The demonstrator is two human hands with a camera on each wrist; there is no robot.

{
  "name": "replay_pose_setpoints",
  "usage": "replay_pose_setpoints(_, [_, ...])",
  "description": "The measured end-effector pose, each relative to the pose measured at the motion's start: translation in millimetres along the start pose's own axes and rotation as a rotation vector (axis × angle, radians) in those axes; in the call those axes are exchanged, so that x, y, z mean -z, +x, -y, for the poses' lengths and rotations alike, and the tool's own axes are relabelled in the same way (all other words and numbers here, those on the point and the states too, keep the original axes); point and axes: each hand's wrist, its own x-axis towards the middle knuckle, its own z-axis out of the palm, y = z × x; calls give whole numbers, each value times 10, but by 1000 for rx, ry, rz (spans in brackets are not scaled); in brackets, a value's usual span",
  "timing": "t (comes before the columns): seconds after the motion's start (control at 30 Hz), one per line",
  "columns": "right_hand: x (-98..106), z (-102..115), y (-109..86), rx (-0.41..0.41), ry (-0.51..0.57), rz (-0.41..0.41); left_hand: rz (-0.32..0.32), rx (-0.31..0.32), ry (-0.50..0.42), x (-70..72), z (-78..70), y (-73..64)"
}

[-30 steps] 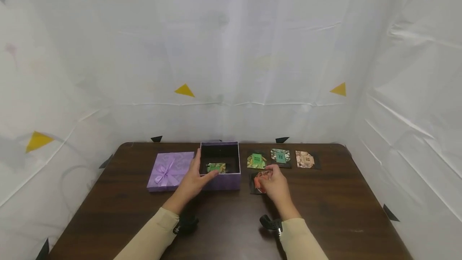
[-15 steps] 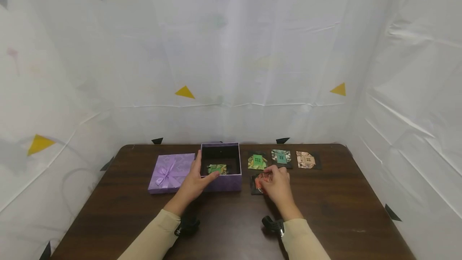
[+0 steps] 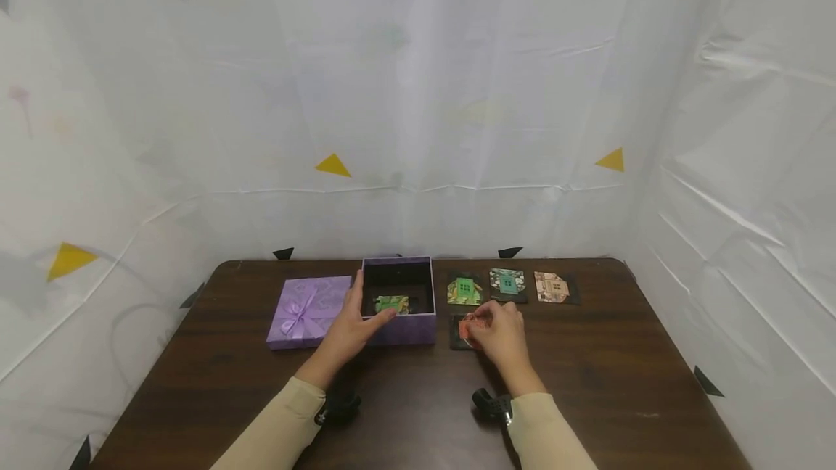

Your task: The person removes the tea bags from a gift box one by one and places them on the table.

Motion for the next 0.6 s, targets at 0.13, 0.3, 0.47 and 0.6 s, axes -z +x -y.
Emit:
replay_pose_setpoints(0.13, [-10, -15, 28, 49, -18, -21, 2, 0, 5, 2, -4, -2])
replay_pose_setpoints(0.3, [0, -5, 35, 60, -5, -33, 1, -4, -9, 5, -19, 0])
replay_pose_setpoints(0.47, [49, 6, 10, -39, 191, -6, 3, -4, -12, 3, -13, 3])
replay_pose_setpoints(0.6, [119, -13, -16, -197, 469, -59, 2, -9, -4, 0, 3, -1])
